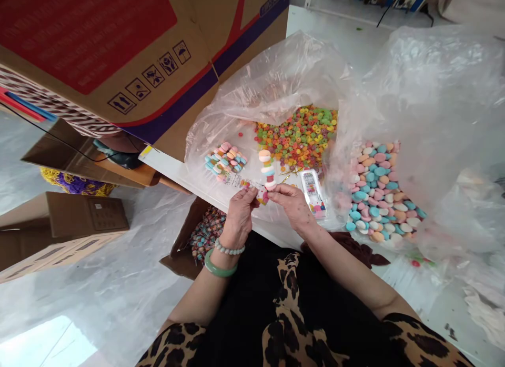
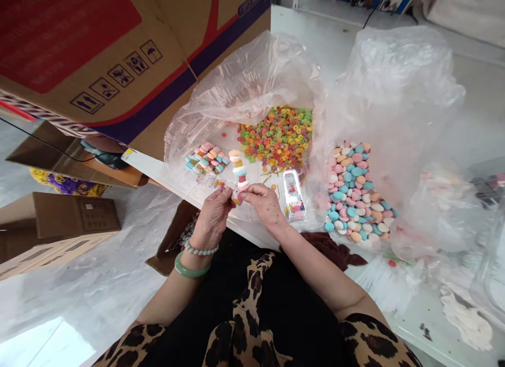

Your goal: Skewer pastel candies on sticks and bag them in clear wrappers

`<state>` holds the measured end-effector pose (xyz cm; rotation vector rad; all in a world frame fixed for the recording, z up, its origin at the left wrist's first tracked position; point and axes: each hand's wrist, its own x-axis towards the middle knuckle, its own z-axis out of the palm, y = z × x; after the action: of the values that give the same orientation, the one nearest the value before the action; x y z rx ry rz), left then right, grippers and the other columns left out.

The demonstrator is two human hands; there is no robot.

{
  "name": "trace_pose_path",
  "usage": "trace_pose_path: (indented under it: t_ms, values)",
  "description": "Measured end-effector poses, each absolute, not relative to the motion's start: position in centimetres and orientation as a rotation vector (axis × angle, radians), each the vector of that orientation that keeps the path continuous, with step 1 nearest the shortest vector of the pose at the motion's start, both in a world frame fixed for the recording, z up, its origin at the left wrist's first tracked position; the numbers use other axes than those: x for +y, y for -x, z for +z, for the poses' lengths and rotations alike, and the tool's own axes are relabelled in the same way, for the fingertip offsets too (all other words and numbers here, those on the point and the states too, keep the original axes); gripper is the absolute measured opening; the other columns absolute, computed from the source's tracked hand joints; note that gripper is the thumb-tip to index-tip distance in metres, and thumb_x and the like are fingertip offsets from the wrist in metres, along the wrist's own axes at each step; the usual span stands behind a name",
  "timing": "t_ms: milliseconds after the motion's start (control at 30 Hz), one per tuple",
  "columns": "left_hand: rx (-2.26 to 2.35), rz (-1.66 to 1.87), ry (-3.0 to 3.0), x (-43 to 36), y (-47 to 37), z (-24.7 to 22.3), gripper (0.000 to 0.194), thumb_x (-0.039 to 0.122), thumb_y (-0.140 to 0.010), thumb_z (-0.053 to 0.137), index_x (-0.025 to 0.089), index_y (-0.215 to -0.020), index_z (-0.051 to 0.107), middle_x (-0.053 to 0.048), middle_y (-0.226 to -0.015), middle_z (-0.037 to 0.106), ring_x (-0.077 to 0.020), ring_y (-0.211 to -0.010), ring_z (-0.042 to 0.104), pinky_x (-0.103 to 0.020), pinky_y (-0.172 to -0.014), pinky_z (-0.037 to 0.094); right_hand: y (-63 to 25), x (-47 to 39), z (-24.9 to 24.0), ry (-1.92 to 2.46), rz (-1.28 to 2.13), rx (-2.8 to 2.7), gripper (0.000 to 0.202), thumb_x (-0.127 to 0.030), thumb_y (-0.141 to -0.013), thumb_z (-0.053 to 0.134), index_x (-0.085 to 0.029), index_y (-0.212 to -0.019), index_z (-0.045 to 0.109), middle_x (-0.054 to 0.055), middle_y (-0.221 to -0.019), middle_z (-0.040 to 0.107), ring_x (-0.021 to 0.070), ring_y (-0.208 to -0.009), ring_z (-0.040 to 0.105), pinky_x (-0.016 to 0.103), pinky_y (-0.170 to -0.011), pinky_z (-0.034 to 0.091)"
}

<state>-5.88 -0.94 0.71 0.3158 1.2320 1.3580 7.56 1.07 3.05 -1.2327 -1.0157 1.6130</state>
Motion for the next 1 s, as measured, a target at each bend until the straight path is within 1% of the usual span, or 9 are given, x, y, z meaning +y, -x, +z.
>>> trace_pose_path:
  t_ms: [67,167,267,367,533,667,767,900,1000]
  values:
    - [1.240,1.429,-0.354,-0.8,5.5,0.3,0.028,0.035,-0.065,0.083,0.015,-0.069,0.063,0.004,-0.060,0.055,-0.0061,-0.053,0.045,-0.020,-0.053,0.037,-7.5,0.9,3.5,1.194,1.751,-0.947,0.012,-0.034,-0.062,0.075,-0.024,-0.069,0.072,-0.003,-0.074,0.066,0.0149,-0.076,0.056,0.030,-0.078,0.042]
    - [1.270,1.475,-0.427,-0.8,4.8,0.1,0.032,0.039,-0.069,0.080,0.016,-0.064,0.058,0.004,-0.057,0.051,-0.0063,-0.053,0.043,-0.021,-0.053,0.035,-7.2,0.8,3.9,1.173,1.856,-0.937,0.017,-0.039,-0.064,0.074,-0.022,-0.065,0.069,-0.001,-0.069,0.064,0.0139,-0.070,0.054,0.030,-0.071,0.041]
    - [1.300,1.479,-0.471,-0.9,4.5,0.2,0.038,0.044,-0.071,0.079,0.016,-0.061,0.055,0.005,-0.055,0.047,-0.0062,-0.051,0.040,-0.021,-0.051,0.034,-7.1,1.0,3.3,1.190,1.811,-0.923,0.021,-0.039,-0.064,0.073,-0.021,-0.058,0.065,-0.002,-0.064,0.061,0.0130,-0.065,0.050,0.029,-0.067,0.041]
    - [1.221,1.317,-0.413,-0.8,4.9,0.5,0.039,0.049,-0.068,0.079,0.016,-0.065,0.060,0.003,-0.058,0.053,-0.0078,-0.051,0.046,-0.022,-0.051,0.038,-7.4,1.7,2.5,1.233,1.737,-0.930,0.020,-0.036,-0.061,0.075,-0.021,-0.054,0.063,-0.002,-0.060,0.058,0.0124,-0.062,0.048,0.029,-0.066,0.040]
    - [1.197,1.139,-0.380,-0.4,5.7,0.6,0.034,0.033,-0.054,0.088,0.012,-0.073,0.068,-0.001,-0.065,0.063,-0.0107,-0.055,0.055,-0.024,-0.054,0.044,-8.1,2.8,2.5,1.209,1.706,-0.983,0.017,-0.034,-0.059,0.076,-0.022,-0.055,0.064,-0.003,-0.064,0.060,0.0133,-0.068,0.051,0.028,-0.070,0.041]
    - [1.262,1.320,-0.355,-0.1,5.4,0.0,0.029,0.032,-0.057,0.085,0.013,-0.063,0.063,0.002,-0.058,0.058,-0.0054,-0.047,0.045,-0.020,-0.046,0.034,-8.0,2.6,3.4,1.200,1.798,-0.928,0.015,-0.034,-0.058,0.077,-0.023,-0.065,0.070,-0.003,-0.069,0.063,0.0131,-0.070,0.053,0.028,-0.071,0.042]
    - [1.252,1.382,-0.392,-0.1,4.9,-0.4,0.032,0.034,-0.060,0.085,0.013,-0.063,0.062,0.003,-0.056,0.054,-0.0043,-0.047,0.042,-0.019,-0.044,0.030,-7.6,2.1,3.3,1.204,1.865,-0.906,0.015,-0.036,-0.060,0.076,-0.022,-0.064,0.070,-0.002,-0.068,0.063,0.0128,-0.067,0.053,0.029,-0.070,0.041]
    - [1.197,1.321,-0.427,-0.4,4.8,-0.2,0.035,0.046,-0.069,0.080,0.014,-0.073,0.065,0.001,-0.062,0.060,-0.0067,-0.049,0.048,-0.020,-0.048,0.037,-7.1,2.2,2.8,1.229,1.750,-0.949,0.017,-0.035,-0.062,0.074,-0.022,-0.055,0.065,-0.002,-0.060,0.059,0.0130,-0.064,0.051,0.030,-0.069,0.042]
    - [1.184,1.285,-0.377,-0.2,5.2,0.0,0.031,0.043,-0.073,0.078,0.015,-0.074,0.064,0.000,-0.065,0.062,-0.0082,-0.051,0.053,-0.022,-0.052,0.043,-7.1,2.6,2.6,1.220,1.712,-1.009,0.016,-0.034,-0.062,0.074,-0.022,-0.056,0.065,-0.002,-0.063,0.061,0.0141,-0.067,0.053,0.030,-0.069,0.042]
